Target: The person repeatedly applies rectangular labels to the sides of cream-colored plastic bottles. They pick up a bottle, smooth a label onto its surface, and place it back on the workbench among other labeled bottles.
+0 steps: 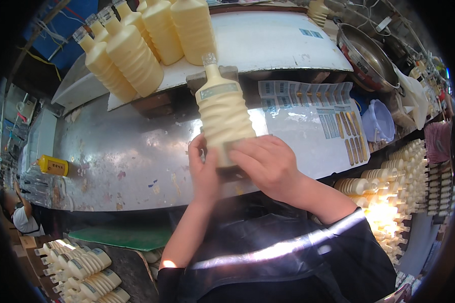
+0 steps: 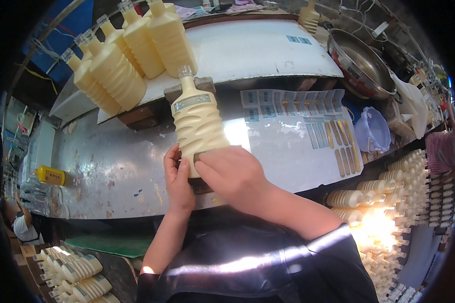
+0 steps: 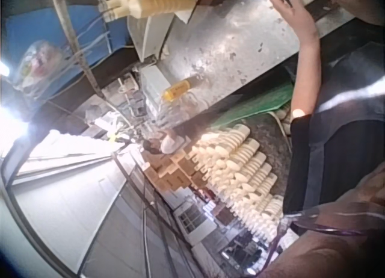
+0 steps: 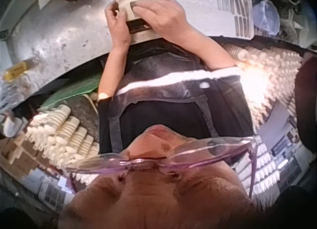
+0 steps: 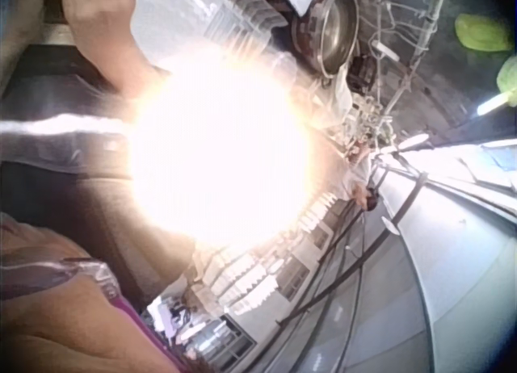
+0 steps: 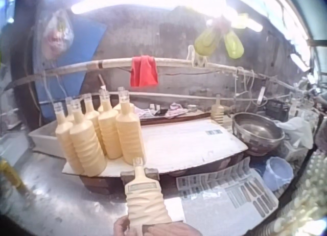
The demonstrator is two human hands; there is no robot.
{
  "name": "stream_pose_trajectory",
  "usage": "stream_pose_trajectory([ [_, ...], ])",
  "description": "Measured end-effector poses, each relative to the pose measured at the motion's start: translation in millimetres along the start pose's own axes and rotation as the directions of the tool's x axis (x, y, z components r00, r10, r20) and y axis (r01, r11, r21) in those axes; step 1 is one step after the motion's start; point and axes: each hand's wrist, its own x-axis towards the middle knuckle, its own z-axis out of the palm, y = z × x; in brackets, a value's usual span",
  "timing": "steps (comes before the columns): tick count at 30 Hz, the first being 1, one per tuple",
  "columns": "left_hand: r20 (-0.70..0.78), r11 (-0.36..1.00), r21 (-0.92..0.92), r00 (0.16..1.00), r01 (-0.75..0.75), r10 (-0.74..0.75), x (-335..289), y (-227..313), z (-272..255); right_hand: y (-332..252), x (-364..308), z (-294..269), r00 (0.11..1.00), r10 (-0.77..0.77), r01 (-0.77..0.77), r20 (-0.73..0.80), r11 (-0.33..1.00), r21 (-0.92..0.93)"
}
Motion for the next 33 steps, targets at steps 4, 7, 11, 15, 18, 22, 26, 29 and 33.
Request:
stream_pose_trajectory([
  [4,0.019,0.982,-0.177,0.998,0.070,-0.067,3.8,11.7,-2.4,-17.6,2.8,12.6,0.954,-0.159,0.164,0.252,0.987,0.003],
  [7,0.006,0.984,-0.155,0.996,0.093,-0.093,4.0,15.0,-5.9,-15.6,12.6,10.3,0.989,-0.119,0.124,0.087,0.990,-0.063],
  [11,0.013,0.993,-0.095,0.998,0.063,-0.062,6.3,22.5,-3.0,-12.9,3.9,14.4,0.994,-0.110,0.108,0.027,0.990,0.094],
  [15,0.012,0.998,-0.060,1.000,0.013,-0.013,10.2,12.2,-3.0,4.2,-9.4,3.9,0.994,0.048,-0.038,-0.094,0.994,0.102],
  [18,-0.004,0.975,0.207,0.996,-0.085,0.088,11.9,0.8,4.9,10.1,-22.1,0.1,0.993,0.044,-0.033,-0.105,0.994,0.105],
  [22,-0.002,0.943,0.309,0.991,-0.127,0.134,12.0,-1.8,5.4,2.8,-19.4,-8.8,0.978,0.207,-0.201,-0.012,0.960,0.193],
  [26,-0.082,0.987,0.149,0.994,-0.063,0.076,13.2,-4.4,4.2,6.3,-10.3,0.8,0.875,0.470,-0.452,-0.113,0.878,0.155],
  [29,-0.095,0.993,0.119,0.995,-0.018,0.029,14.4,4.1,11.2,-9.0,-0.7,7.6,0.865,0.501,-0.500,-0.003,0.864,0.058],
  [33,-0.054,0.925,0.380,0.997,-0.024,0.048,13.3,7.7,7.3,10.8,-11.2,5.5,0.766,0.643,-0.643,-0.014,0.766,0.021],
])
